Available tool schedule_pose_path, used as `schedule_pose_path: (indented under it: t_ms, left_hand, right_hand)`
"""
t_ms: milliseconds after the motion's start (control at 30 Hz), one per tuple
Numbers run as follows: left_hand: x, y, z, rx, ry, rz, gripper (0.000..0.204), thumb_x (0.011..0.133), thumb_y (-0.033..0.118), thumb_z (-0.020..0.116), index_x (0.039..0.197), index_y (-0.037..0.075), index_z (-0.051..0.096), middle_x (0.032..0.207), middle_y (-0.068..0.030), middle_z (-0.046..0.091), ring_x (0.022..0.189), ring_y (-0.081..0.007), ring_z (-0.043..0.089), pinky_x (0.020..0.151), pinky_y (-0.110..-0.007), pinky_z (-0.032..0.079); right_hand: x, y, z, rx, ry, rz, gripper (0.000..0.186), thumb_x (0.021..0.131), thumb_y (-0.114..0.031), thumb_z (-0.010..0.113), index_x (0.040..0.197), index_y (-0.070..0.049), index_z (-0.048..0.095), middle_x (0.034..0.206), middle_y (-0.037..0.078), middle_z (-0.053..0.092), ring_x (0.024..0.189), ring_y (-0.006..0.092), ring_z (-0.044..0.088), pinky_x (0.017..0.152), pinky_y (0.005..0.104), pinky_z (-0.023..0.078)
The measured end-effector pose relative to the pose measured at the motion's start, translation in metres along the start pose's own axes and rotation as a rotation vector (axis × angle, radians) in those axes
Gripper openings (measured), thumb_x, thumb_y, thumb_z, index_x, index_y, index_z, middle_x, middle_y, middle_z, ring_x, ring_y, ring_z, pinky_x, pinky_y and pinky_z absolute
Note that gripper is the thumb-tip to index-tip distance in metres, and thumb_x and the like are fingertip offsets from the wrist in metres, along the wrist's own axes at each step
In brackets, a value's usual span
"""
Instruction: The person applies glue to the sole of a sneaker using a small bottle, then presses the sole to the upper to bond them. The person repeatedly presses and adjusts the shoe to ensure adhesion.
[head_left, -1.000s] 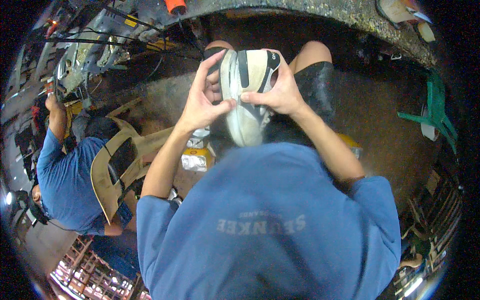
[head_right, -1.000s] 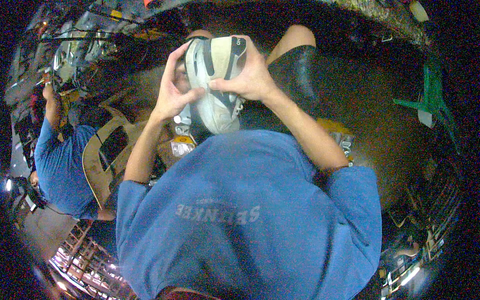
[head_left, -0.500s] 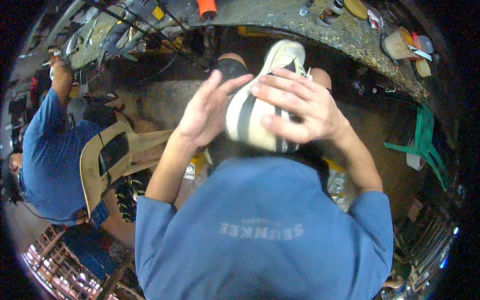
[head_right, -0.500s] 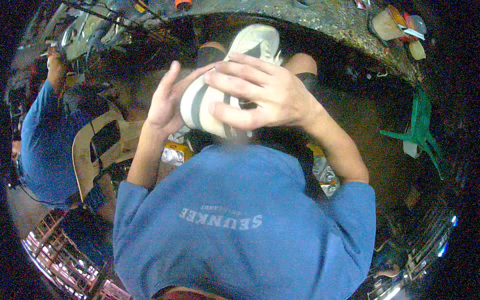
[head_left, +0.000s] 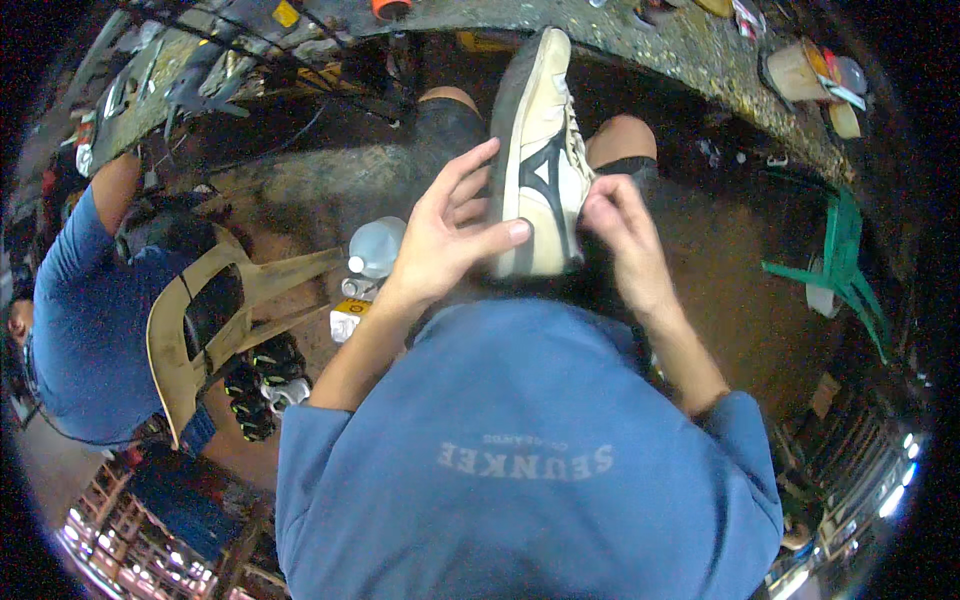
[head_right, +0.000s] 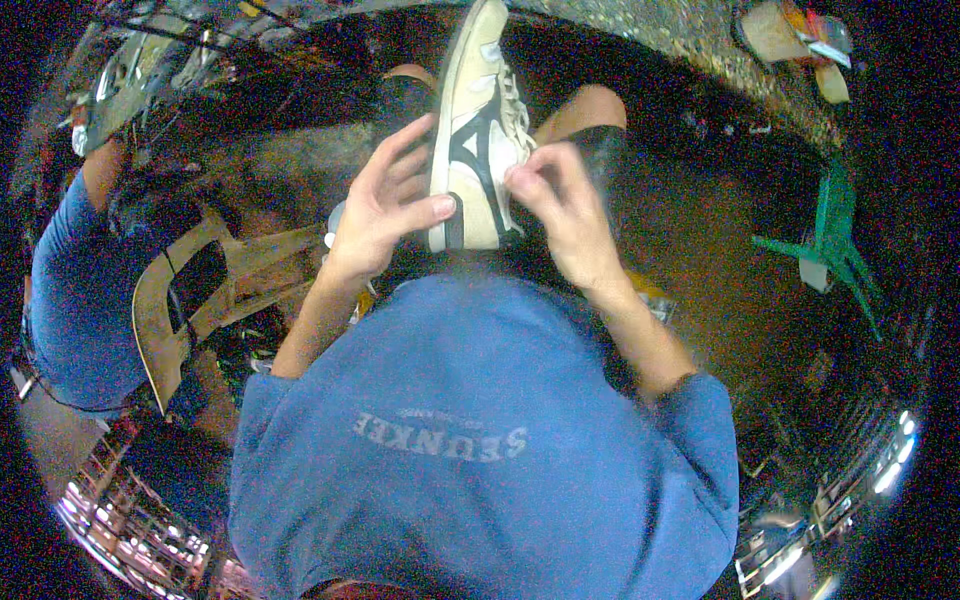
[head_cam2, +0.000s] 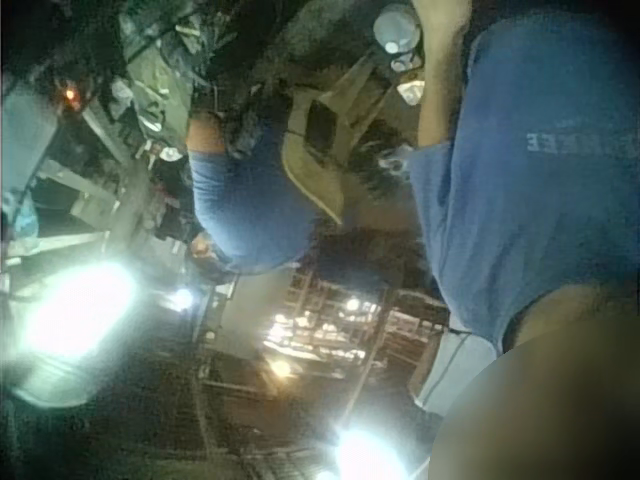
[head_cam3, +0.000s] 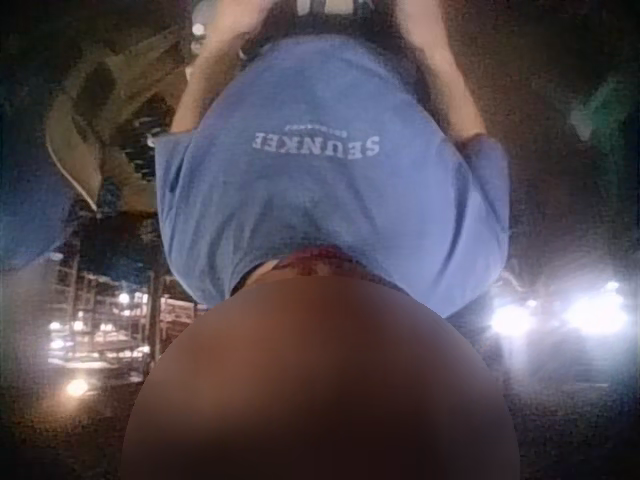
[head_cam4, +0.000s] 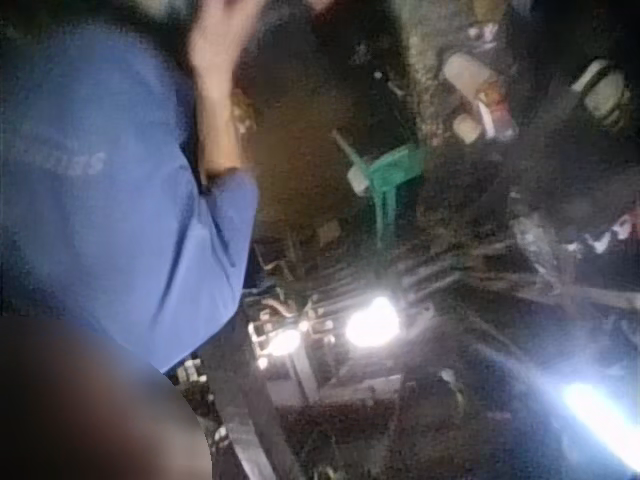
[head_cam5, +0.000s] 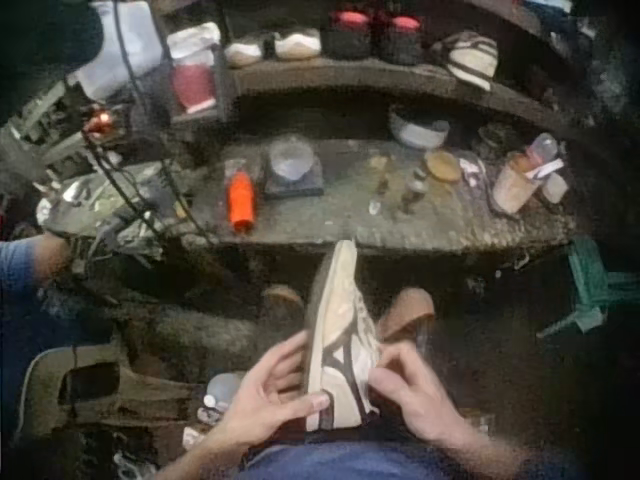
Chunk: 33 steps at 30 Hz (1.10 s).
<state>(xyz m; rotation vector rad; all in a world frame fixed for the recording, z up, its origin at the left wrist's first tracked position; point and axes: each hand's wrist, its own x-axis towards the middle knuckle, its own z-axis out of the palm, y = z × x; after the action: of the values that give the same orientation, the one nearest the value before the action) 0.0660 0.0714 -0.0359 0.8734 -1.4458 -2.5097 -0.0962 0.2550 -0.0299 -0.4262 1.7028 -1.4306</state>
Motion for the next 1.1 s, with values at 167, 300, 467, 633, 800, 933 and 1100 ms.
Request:
schedule_pose_path:
  t_ms: [167,300,467,633,800,933,1100]
  left_hand:
    - [-0.005,-0.027,0.012,-0.057,0.021,0.061,0.100,0.086,0.001,0.088,0.165,0.008,0.029,0.161,-0.0228,0.047,0.137,-0.0300,0.058,0.115,-0.046,0.054]
    - [-0.006,-0.033,0.005,-0.224,0.055,0.007,0.088,0.092,-0.001,0.081,0.163,0.008,0.028,0.156,-0.0245,0.052,0.134,-0.0284,0.061,0.112,-0.043,0.055]
    - [-0.004,-0.039,-0.002,-0.139,0.108,-0.029,0.077,0.096,-0.002,0.076,0.158,0.008,0.031,0.146,-0.0251,0.061,0.127,-0.0273,0.067,0.110,-0.041,0.056]
    - [-0.007,-0.057,-0.013,-0.157,0.026,0.047,0.077,0.097,-0.004,0.073,0.157,0.009,0.027,0.145,-0.0256,0.062,0.127,-0.0280,0.067,0.109,-0.040,0.056]
    - [0.003,-0.097,-0.024,-0.099,0.062,0.071,0.078,0.096,-0.005,0.068,0.157,0.009,0.022,0.147,-0.0278,0.058,0.132,-0.0300,0.063,0.110,-0.043,0.054]
    - [0.003,-0.116,-0.031,-0.050,0.068,-0.003,0.075,0.098,-0.001,0.063,0.158,0.008,0.019,0.148,-0.0288,0.056,0.135,-0.0309,0.060,0.114,-0.044,0.050]
    - [0.000,-0.118,-0.031,0.041,0.054,0.021,0.074,0.099,0.003,0.056,0.160,0.005,0.015,0.149,-0.0293,0.055,0.135,-0.0304,0.059,0.116,-0.043,0.047]
  right_hand:
    - [-0.009,0.020,0.026,0.386,-0.003,0.230,0.041,0.103,-0.030,0.076,0.130,0.000,0.070,0.125,0.008,0.075,0.114,0.0153,0.068,0.102,0.0322,0.052]
    - [-0.006,0.025,0.039,0.313,-0.013,0.198,0.037,0.103,-0.028,0.079,0.125,0.001,0.075,0.114,0.007,0.079,0.099,0.0118,0.072,0.088,0.0284,0.058]
    - [-0.017,0.039,0.041,0.149,-0.003,0.148,0.035,0.106,-0.032,0.075,0.118,0.000,0.078,0.109,0.005,0.079,0.099,0.0104,0.071,0.089,0.0288,0.057]
    - [-0.018,0.060,0.040,0.219,-0.013,0.151,0.036,0.106,-0.033,0.074,0.118,0.000,0.078,0.106,0.004,0.079,0.094,0.0102,0.070,0.086,0.0285,0.056]
    - [-0.013,0.084,0.042,0.227,-0.039,0.251,0.033,0.106,-0.032,0.074,0.115,0.000,0.078,0.105,0.003,0.079,0.092,0.0092,0.070,0.084,0.0280,0.056]
    - [-0.014,0.093,0.040,0.242,-0.041,0.287,0.031,0.106,-0.030,0.073,0.114,-0.001,0.078,0.104,0.002,0.079,0.090,0.0094,0.070,0.083,0.0280,0.056]
    - [-0.011,0.096,0.040,0.269,-0.060,0.327,0.030,0.106,-0.027,0.073,0.117,0.000,0.077,0.106,0.004,0.079,0.091,0.0105,0.071,0.083,0.0287,0.057]
